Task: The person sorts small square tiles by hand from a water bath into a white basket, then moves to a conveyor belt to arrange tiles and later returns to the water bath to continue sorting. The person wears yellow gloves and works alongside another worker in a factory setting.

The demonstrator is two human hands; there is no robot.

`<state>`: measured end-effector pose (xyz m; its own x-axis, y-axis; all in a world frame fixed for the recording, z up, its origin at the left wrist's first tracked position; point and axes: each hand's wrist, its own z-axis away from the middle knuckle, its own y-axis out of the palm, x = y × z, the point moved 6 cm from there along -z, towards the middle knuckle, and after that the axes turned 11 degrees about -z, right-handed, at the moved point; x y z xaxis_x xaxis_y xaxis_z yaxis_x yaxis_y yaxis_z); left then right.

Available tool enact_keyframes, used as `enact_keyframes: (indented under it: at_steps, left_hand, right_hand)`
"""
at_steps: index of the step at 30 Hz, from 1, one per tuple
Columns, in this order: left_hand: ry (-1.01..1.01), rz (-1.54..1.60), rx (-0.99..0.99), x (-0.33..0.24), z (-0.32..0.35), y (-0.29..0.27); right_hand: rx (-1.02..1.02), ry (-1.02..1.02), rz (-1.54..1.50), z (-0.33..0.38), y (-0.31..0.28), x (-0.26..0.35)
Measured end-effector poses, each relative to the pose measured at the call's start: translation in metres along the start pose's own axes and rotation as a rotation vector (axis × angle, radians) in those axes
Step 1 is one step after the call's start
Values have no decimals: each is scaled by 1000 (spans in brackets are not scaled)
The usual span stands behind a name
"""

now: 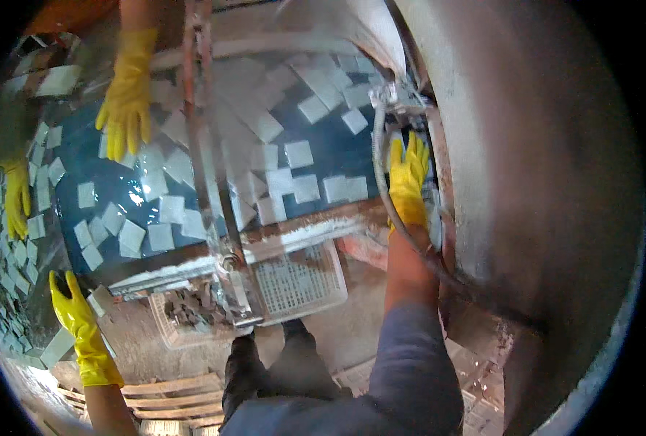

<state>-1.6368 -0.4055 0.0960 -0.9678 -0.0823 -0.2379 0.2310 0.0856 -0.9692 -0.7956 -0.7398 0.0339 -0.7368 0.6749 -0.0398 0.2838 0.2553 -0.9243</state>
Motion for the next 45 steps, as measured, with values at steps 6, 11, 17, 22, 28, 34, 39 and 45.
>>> enact_keyframes:
  at_steps: [6, 11, 17, 22, 28, 34, 39, 45]
  left_hand:
    - [-30, -65, -23, -5, 13, -10]
    - [-25, -41, -21, -9, 2, -5]
    - [-9, -122, -29, -4, 8, -14]
    - [-13, -112, -42, -2, 6, -11]
    - [-4, -93, -64, -13, 14, -16]
    - [30, -80, -78, -23, 17, -20]
    - [12, -109, -84, -24, 16, -19]
    - [2, -107, -42, -19, 11, -18]
  right_hand:
    - [33, -349, -440, 12, -107, 271]
    - [488, -560, -1326, 32, -106, 466]
    - [259, -705, -656, 2, -87, 418]
    - [233, -609, -599, -15, -74, 336]
    - [186, -266, -404, -11, -57, 242]
    - [209, 68, -403, 46, -63, 192]
    - [256, 110, -269, 47, -43, 189]
    - [211, 112, -553, 6, -38, 192]
